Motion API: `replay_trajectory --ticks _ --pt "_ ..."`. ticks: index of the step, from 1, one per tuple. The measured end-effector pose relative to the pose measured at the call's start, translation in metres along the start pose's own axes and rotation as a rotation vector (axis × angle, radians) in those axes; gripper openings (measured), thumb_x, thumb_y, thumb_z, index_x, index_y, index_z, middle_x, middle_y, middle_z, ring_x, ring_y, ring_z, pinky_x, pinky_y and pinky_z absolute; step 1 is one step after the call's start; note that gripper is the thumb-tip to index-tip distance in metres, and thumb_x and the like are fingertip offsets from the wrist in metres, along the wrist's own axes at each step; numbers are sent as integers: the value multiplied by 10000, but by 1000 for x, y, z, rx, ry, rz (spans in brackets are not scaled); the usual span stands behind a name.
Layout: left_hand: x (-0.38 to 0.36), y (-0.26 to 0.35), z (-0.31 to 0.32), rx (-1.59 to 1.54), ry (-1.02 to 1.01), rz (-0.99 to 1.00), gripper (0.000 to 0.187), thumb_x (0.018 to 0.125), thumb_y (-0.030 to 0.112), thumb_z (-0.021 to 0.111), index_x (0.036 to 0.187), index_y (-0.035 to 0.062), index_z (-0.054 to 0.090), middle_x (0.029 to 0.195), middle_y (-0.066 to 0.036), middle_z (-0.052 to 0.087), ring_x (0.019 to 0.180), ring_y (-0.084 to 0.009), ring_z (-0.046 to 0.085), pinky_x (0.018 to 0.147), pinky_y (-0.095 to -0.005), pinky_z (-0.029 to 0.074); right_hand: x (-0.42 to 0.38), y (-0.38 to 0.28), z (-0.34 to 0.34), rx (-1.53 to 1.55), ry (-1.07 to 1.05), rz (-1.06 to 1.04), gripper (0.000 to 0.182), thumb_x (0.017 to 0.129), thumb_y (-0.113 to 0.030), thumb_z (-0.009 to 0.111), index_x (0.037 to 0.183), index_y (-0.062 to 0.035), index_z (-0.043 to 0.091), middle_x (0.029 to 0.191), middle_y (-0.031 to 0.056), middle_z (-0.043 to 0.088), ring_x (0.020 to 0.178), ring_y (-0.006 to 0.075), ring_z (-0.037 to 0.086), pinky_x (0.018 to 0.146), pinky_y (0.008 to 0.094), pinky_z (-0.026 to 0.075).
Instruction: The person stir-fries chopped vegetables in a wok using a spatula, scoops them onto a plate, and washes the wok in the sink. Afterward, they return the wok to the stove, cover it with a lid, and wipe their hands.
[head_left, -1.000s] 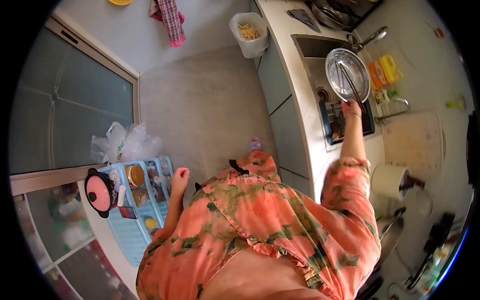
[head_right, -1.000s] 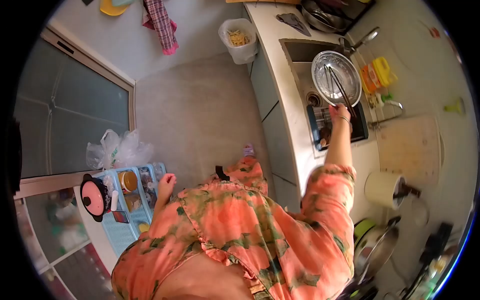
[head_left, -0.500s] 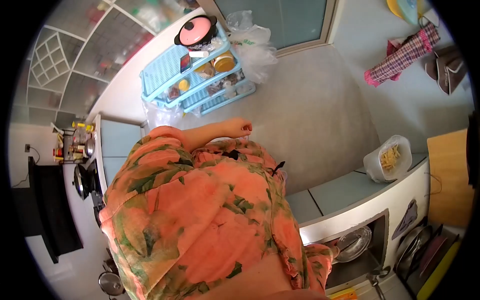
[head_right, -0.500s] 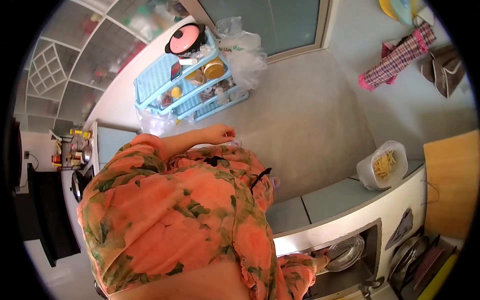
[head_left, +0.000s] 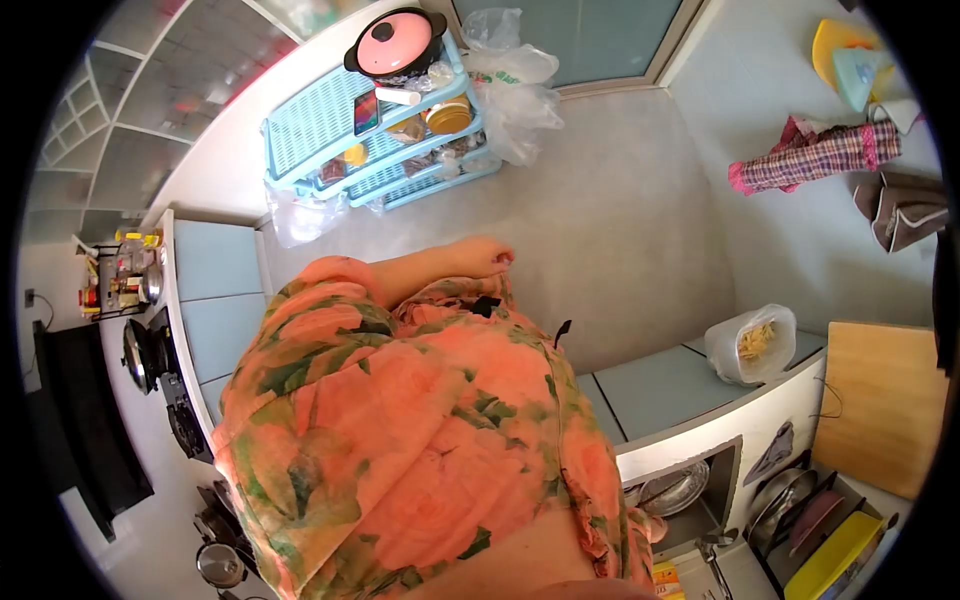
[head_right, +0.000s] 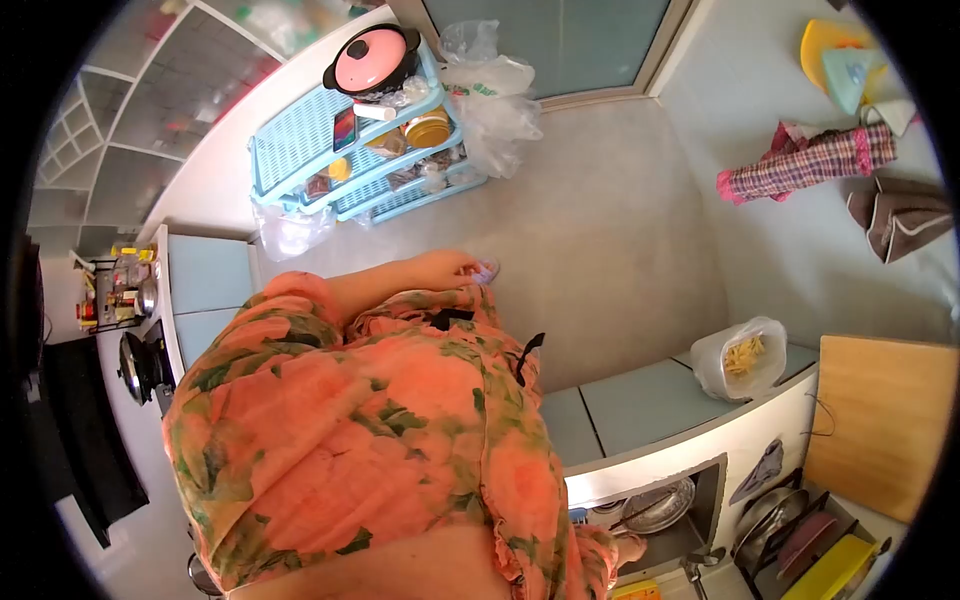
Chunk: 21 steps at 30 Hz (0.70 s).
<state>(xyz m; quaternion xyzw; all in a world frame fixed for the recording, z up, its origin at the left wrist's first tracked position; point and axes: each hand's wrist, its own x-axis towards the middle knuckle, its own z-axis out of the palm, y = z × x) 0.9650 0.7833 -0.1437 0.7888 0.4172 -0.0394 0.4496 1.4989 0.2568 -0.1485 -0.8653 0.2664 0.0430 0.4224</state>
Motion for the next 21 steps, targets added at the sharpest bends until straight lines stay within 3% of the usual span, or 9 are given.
replay_trajectory --ticks 3,5,7,8,10,11,12,18,21 --pt "32 -1 -20 -30 42 169 390 793 291 599 1113 75 540 1041 -144 589 941 -307 561 802 -404 452 -47 -44 26 -170 27 -208 417 888 -451 449 889 -54 576 877 68 597 848 146 533 723 322 429" --pt "52 26 -41 -79 59 360 454 815 313 602 1187 79 490 1134 -158 543 1023 -320 523 855 -404 427 -97 -69 71 -325 -154 -388 427 889 -465 447 875 -57 574 863 64 595 843 141 530 716 320 427" --pt "65 72 -69 -192 83 604 492 831 326 604 1227 70 462 1167 -160 524 1066 -319 503 887 -393 413 -190 -90 136 -257 -720 -404 437 889 -478 445 860 -60 571 850 61 594 839 135 527 709 318 424" --pt "77 90 -74 -269 79 752 557 803 372 619 1225 46 456 1157 -198 519 1050 -336 506 896 -414 402 -291 -119 171 224 -1172 -57 395 837 -434 581 905 -46 572 912 60 592 892 151 524 817 319 431" --pt "82 133 -87 -440 95 981 566 792 385 625 1215 42 471 1108 -187 553 1012 -336 529 892 -412 407 -431 -153 205 64 -1525 -359 578 782 -423 656 1162 -16 501 1128 68 549 1090 215 507 942 353 391" --pt "77 153 -89 -511 3 972 543 790 377 623 1198 44 489 1070 -172 570 985 -333 541 881 -410 415 -468 -160 229 125 -1745 -403 693 793 -428 634 1309 -44 375 1313 94 416 1226 234 397 995 408 343" --pt "73 162 -90 -584 -91 959 521 788 369 620 1181 46 507 1032 -157 588 959 -330 552 871 -408 423 -487 -153 247 160 -1593 -267 795 806 -496 574 1377 -51 247 1416 121 261 1309 261 267 1056 431 253" --pt "91 150 -106 -500 92 1027 509 786 361 620 1178 56 512 1053 -131 576 976 -321 544 895 -402 414 -556 -180 298 855 -1587 30 767 850 -549 445 1365 -13 255 1423 163 235 1322 280 227 1080 422 191" --pt "108 125 -108 -280 216 1158 503 784 358 620 1177 61 514 1064 -119 570 984 -317 540 907 -399 409 -584 -194 288 711 -1542 -93 794 847 -593 399 1365 -10 247 1431 171 219 1337 279 187 1100 406 145"
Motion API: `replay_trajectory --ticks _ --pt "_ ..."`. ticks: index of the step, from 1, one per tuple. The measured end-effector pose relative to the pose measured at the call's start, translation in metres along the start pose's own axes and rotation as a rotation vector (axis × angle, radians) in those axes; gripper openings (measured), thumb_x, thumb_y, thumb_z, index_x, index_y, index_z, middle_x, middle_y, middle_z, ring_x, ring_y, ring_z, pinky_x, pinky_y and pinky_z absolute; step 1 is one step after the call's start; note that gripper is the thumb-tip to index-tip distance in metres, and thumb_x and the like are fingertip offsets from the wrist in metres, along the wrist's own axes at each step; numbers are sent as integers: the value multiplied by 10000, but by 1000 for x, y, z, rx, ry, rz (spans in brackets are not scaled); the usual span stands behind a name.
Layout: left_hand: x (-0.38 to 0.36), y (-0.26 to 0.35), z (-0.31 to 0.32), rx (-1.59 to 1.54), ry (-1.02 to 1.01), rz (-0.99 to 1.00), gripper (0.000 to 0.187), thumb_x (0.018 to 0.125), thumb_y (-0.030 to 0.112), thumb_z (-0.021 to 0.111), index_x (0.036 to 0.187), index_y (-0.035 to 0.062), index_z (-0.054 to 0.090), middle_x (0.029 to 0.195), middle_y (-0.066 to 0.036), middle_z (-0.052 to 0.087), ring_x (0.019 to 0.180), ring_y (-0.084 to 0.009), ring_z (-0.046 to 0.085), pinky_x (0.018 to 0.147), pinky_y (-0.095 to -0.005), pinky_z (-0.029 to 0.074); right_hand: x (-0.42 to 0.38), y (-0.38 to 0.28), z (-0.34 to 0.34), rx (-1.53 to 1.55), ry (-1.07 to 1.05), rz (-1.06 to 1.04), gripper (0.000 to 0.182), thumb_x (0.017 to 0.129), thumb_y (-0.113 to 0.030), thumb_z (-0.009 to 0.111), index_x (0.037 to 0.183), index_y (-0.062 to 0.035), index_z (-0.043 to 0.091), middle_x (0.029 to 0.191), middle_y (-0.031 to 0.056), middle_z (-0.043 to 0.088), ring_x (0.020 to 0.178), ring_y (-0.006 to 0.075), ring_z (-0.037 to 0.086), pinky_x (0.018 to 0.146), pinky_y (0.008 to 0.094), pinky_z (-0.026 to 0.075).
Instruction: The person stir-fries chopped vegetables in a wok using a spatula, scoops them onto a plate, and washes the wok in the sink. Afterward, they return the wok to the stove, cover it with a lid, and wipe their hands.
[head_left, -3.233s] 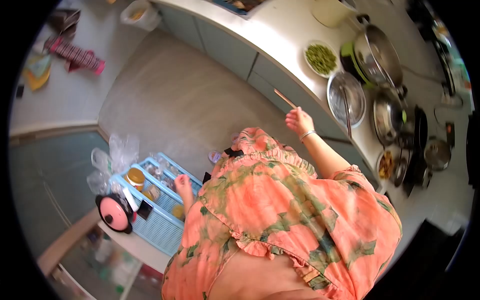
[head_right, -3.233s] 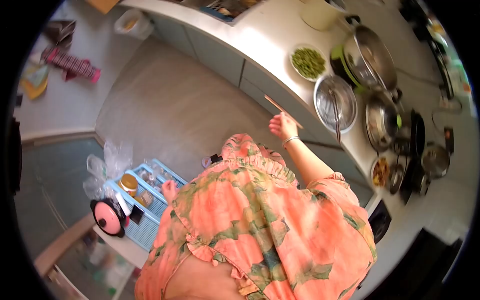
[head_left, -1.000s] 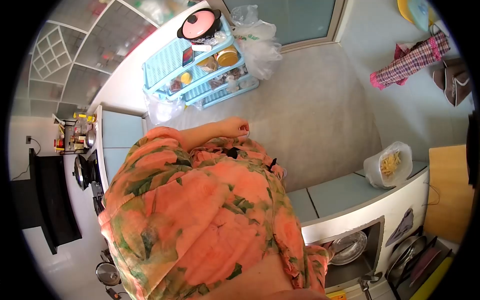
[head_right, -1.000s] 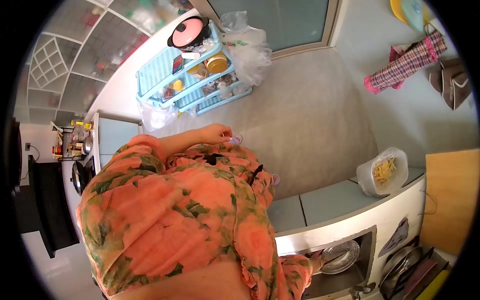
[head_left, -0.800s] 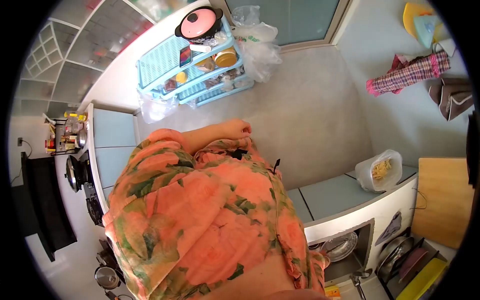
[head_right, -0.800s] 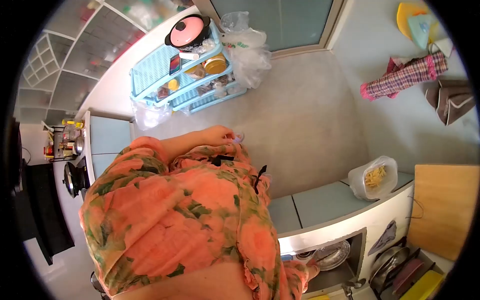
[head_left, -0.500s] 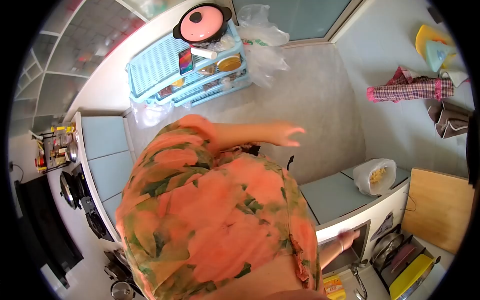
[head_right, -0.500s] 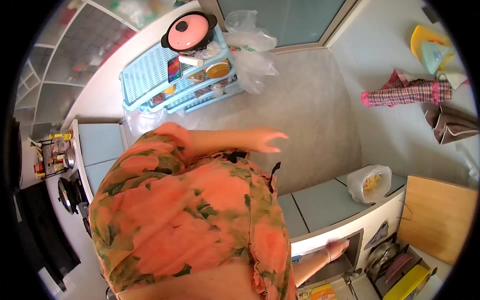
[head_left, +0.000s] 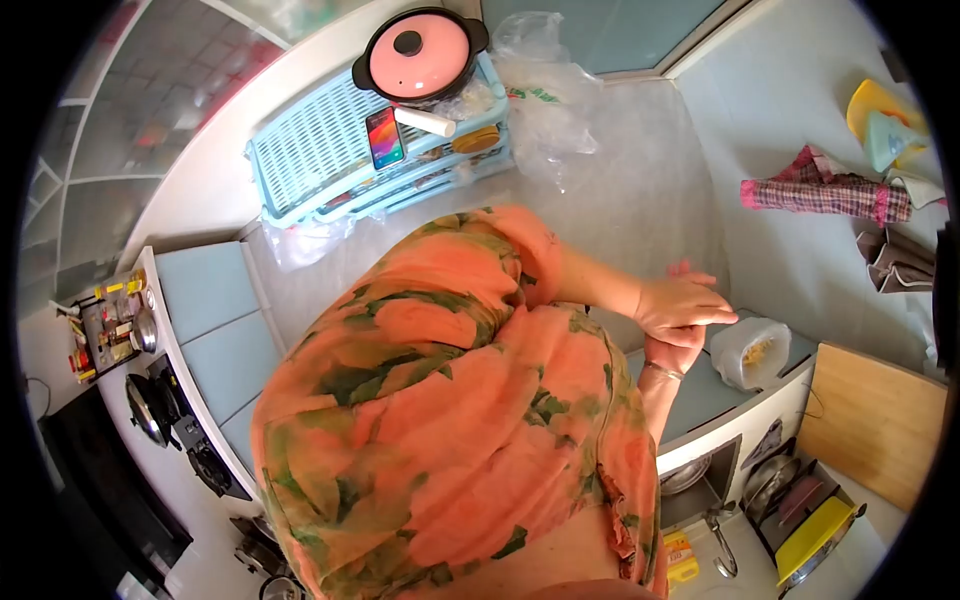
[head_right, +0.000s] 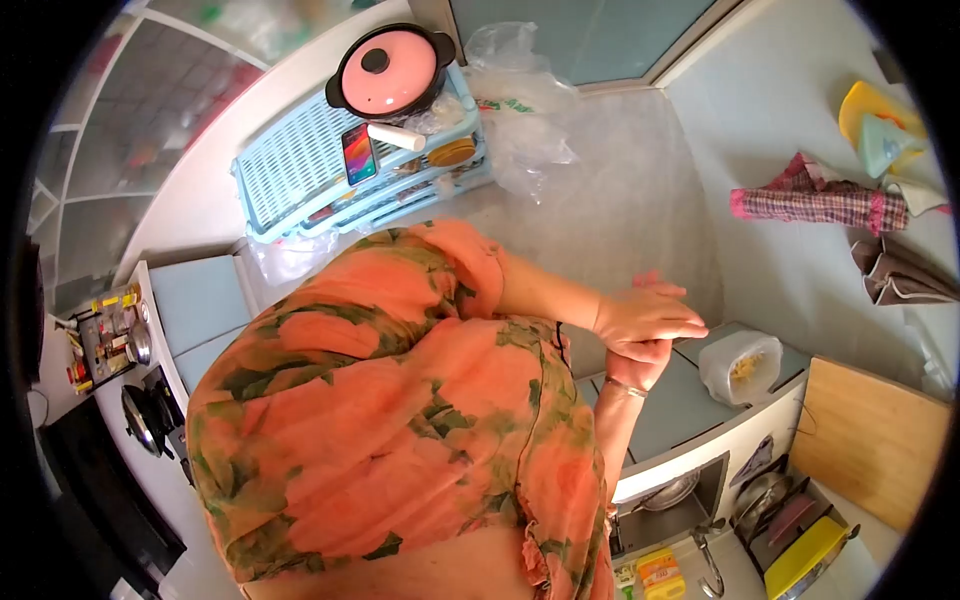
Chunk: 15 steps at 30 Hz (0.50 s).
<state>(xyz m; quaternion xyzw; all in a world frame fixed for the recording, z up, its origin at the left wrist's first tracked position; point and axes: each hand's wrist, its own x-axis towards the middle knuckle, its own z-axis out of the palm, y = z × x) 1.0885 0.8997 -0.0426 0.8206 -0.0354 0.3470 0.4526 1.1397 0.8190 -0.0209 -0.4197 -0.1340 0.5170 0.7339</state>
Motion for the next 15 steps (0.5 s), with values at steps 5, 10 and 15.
replay_trajectory --ticks 5,10,15 --pt "-10 -25 -8 143 -325 95 488 780 336 625 1176 73 514 1068 -97 565 984 -310 538 913 -396 408 -22 -13 -13 240 97 278 692 871 -569 388 1311 -37 334 1355 148 331 1275 264 293 1064 405 222" --pt "-14 -60 30 -267 -370 -178 438 812 247 626 1217 127 511 1156 -151 550 969 -350 554 799 -419 459 -69 -45 -48 7 175 114 412 896 -349 497 1202 -74 480 1245 110 496 1201 242 425 1014 425 306" --pt "-34 -121 49 167 -771 -347 269 783 158 619 1035 65 609 939 -151 642 836 -313 622 720 -377 502 -129 -99 -140 -314 647 -188 234 884 -165 553 1064 -17 585 1014 63 629 941 141 589 843 281 461"
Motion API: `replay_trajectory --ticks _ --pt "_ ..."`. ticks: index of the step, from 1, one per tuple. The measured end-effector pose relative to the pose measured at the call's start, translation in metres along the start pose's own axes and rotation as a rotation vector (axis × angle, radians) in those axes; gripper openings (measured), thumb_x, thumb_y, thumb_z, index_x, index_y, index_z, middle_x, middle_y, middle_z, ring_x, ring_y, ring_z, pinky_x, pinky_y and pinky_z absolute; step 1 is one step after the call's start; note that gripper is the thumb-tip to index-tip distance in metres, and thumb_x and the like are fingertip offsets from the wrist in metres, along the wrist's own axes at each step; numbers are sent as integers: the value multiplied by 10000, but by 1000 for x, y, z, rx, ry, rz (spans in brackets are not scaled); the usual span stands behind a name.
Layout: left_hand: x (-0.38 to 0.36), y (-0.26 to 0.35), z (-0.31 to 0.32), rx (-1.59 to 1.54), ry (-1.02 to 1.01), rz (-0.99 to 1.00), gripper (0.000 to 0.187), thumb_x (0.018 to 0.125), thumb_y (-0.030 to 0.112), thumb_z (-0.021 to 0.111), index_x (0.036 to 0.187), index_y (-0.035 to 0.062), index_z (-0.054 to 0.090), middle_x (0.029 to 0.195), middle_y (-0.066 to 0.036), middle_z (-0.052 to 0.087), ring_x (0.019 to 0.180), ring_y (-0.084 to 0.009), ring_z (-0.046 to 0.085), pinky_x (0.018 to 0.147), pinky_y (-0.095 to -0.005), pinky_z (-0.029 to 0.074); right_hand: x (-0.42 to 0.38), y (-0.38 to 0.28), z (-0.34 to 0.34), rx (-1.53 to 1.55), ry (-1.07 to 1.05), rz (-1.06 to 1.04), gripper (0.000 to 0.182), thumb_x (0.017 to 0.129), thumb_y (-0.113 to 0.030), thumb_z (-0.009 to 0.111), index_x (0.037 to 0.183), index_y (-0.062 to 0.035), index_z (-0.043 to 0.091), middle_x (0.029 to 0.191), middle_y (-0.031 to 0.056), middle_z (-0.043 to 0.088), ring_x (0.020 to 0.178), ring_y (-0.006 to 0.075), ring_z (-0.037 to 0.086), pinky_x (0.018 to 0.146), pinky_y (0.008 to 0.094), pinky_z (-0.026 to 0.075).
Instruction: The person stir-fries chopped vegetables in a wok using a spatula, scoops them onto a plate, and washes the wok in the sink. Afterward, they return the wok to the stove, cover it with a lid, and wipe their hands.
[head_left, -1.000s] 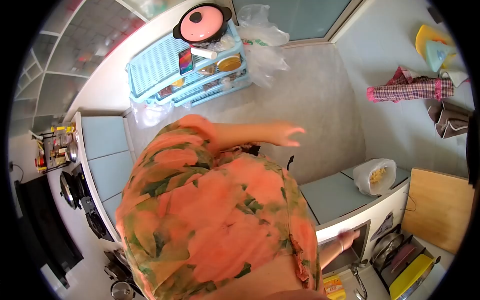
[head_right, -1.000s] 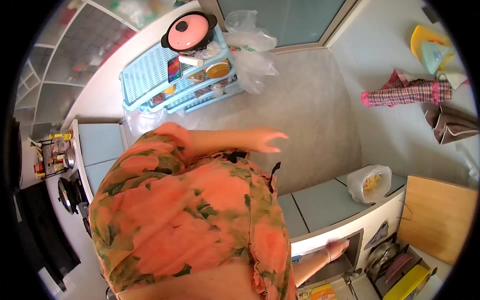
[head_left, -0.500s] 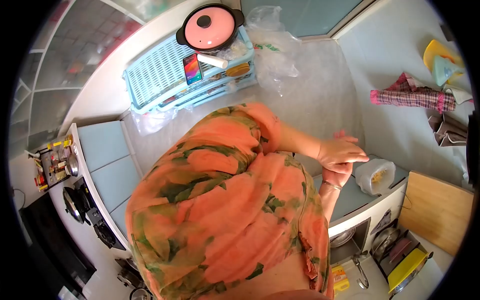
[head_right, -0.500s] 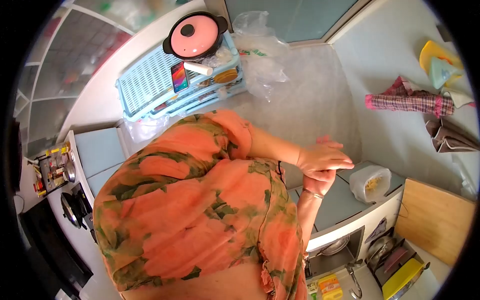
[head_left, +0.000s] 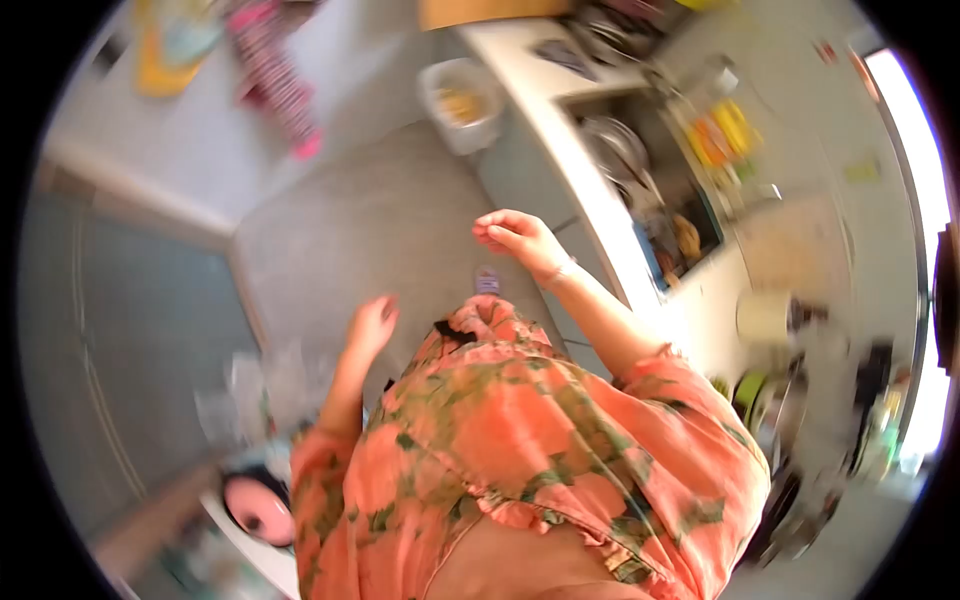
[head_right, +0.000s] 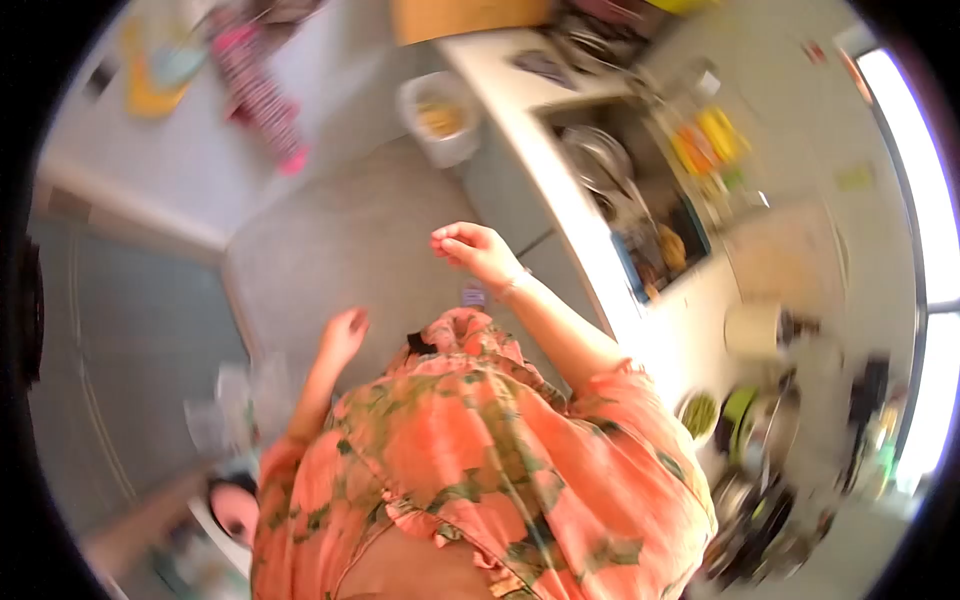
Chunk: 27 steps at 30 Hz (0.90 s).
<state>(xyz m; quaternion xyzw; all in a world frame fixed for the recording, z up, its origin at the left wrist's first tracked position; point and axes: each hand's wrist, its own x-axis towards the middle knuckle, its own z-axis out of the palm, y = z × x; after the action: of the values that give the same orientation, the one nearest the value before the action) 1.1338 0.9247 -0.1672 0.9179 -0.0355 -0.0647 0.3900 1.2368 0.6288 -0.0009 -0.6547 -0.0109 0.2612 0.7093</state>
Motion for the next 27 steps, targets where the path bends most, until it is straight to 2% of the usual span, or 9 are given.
replay_trajectory --ticks 5,11,13,15,17,19,21,24,27 --pt "21 -12 2 -212 -156 -213 269 818 179 623 1032 17 601 873 -131 666 781 -186 640 694 -306 500 20 19 -129 -292 480 -206 209 864 -145 553 937 28 642 841 74 666 792 125 616 733 256 488" --pt "67 -56 18 -322 -311 -380 281 834 172 602 1061 6 588 905 -122 660 789 -147 617 706 -290 488 5 20 -267 -356 656 -40 231 854 -172 543 942 16 644 801 65 667 718 119 615 680 259 490" --pt "41 -63 12 -464 -401 -646 281 840 167 586 1072 10 582 929 -125 655 830 -158 612 737 -309 481 -19 24 -266 -504 475 105 223 830 -209 546 839 -24 670 682 55 648 613 126 584 605 271 470" --pt "29 -59 9 -277 -494 -635 285 839 174 581 1076 15 580 936 -138 650 848 -174 610 750 -323 477 -37 48 -280 -775 129 338 264 811 -261 522 698 -76 673 624 40 642 589 155 608 597 309 479" --pt "18 -57 15 -86 -551 -599 290 838 181 575 1079 19 578 943 -151 645 865 -191 608 764 -337 473 -59 62 -279 -714 -166 581 287 824 -252 496 730 -50 677 654 53 656 603 148 623 589 303 487" --pt "17 -52 21 50 -564 -543 295 837 188 570 1082 24 575 950 -163 640 883 -208 607 777 -351 469 -86 57 -275 -554 -167 630 226 836 -162 505 823 -17 679 674 71 657 610 133 622 596 291 501" --pt "19 -49 17 198 -570 -474 300 836 194 565 1086 28 573 957 -176 634 901 -224 605 791 -364 466 -79 3 -272 -589 49 333 171 810 -108 532 825 -12 673 679 89 650 609 138 618 612 285 501" --pt "59 -25 -14 488 -488 -351 307 835 204 557 1091 35 569 967 -195 627 927 -249 602 811 -385 460 -51 -153 -273 -622 548 -168 171 814 -127 571 898 2 646 913 97 644 843 177 604 783 286 466" --pt "152 77 -69 329 -281 -442 289 833 206 569 1076 49 581 941 -182 639 887 -258 621 772 -362 480 -46 -249 -271 -698 389 -1025 610 818 -360 564 1321 -65 387 1316 132 417 1219 322 391 992 469 323"
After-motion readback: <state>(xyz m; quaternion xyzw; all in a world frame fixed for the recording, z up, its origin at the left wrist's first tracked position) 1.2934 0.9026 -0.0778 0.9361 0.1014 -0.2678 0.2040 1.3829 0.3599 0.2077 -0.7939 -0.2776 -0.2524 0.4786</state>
